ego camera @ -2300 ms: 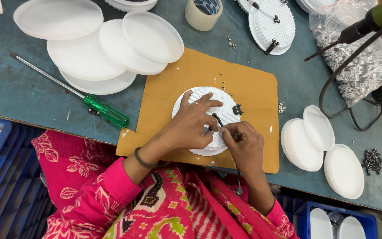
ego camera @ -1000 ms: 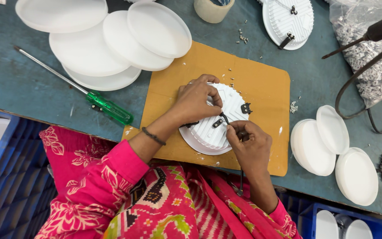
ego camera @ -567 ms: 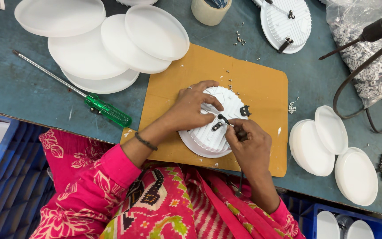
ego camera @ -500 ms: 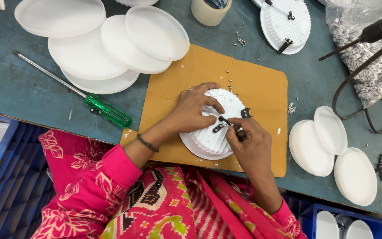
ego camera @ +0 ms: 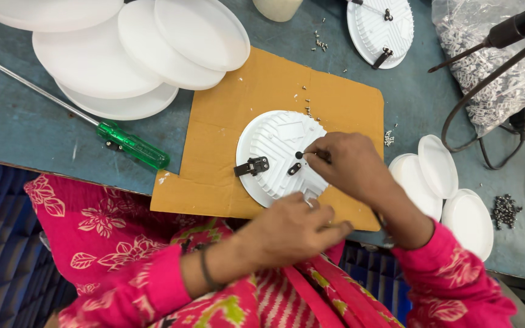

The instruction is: The person assembles LED light fixtures by securing an LED board into a white plastic housing with a power cord, then attaching a diffuser cover. They use a green electric screwdriver to fasten screws and secure the wiring, then place the completed unit into a blue bin.

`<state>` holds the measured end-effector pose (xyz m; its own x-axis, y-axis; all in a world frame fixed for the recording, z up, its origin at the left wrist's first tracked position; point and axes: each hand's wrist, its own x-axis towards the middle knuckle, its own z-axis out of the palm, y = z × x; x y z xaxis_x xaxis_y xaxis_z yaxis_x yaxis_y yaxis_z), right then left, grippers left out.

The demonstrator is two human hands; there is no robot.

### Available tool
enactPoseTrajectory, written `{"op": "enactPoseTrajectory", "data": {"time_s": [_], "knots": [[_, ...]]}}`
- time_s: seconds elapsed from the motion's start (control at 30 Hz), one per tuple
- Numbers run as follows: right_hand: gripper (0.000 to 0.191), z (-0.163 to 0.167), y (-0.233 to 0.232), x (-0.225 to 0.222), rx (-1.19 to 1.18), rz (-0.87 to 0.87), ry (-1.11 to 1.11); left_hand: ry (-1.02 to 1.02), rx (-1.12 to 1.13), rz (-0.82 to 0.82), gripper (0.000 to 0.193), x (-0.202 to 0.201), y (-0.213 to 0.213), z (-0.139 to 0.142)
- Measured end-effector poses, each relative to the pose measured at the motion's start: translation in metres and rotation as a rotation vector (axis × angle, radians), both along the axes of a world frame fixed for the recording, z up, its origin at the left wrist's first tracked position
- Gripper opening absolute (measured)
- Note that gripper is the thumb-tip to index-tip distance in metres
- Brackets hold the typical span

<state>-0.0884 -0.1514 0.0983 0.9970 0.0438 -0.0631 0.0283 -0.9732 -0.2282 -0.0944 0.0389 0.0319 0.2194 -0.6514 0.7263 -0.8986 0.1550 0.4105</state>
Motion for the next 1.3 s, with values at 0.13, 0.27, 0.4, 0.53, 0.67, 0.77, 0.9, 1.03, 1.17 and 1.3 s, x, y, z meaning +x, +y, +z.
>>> {"op": "enactPoseTrajectory", "data": {"time_s": [0.13,0.27,0.4,0.53,0.67,0.77,0.9,1.03,1.17,1.3], "knots": [[0.017,0.011,0.000,0.015,0.142,-0.191,0.265,-0.076,-0.098,0.070,0.032,-0.021,-0.018,-0.002],[0.018,0.017,0.007,0.019,0.193,-0.245,0.321,-0.075,-0.170,0.081,0.021,-0.025,-0.030,0.005],[0.017,0.019,0.009,0.024,0.154,-0.188,0.303,0.024,-0.308,0.129,0.032,-0.025,-0.035,0.015],[0.019,0.016,-0.004,0.030,0.088,-0.139,0.404,0.129,-0.363,0.170,0.036,-0.023,-0.041,0.022],[0.024,0.015,-0.025,0.029,0.427,-0.116,0.521,0.051,-0.354,0.113,0.027,-0.025,-0.040,0.029],[0.028,0.013,-0.029,0.009,0.685,0.008,0.401,0.079,-0.391,0.098,0.025,-0.024,-0.038,0.034],[0.030,0.004,-0.015,-0.044,0.630,0.072,0.011,0.114,-0.444,0.107,0.021,-0.023,-0.042,0.034],[0.020,-0.021,0.002,-0.052,0.483,0.124,-0.420,0.101,-0.422,0.111,0.018,-0.029,-0.058,0.028],[0.014,-0.027,0.006,-0.050,0.418,0.038,-0.476,0.189,-0.411,0.008,0.024,-0.037,-0.068,0.020],[0.013,-0.026,0.005,-0.042,0.317,0.020,-0.506,0.163,-0.404,0.008,0.027,-0.036,-0.066,0.014]]}}
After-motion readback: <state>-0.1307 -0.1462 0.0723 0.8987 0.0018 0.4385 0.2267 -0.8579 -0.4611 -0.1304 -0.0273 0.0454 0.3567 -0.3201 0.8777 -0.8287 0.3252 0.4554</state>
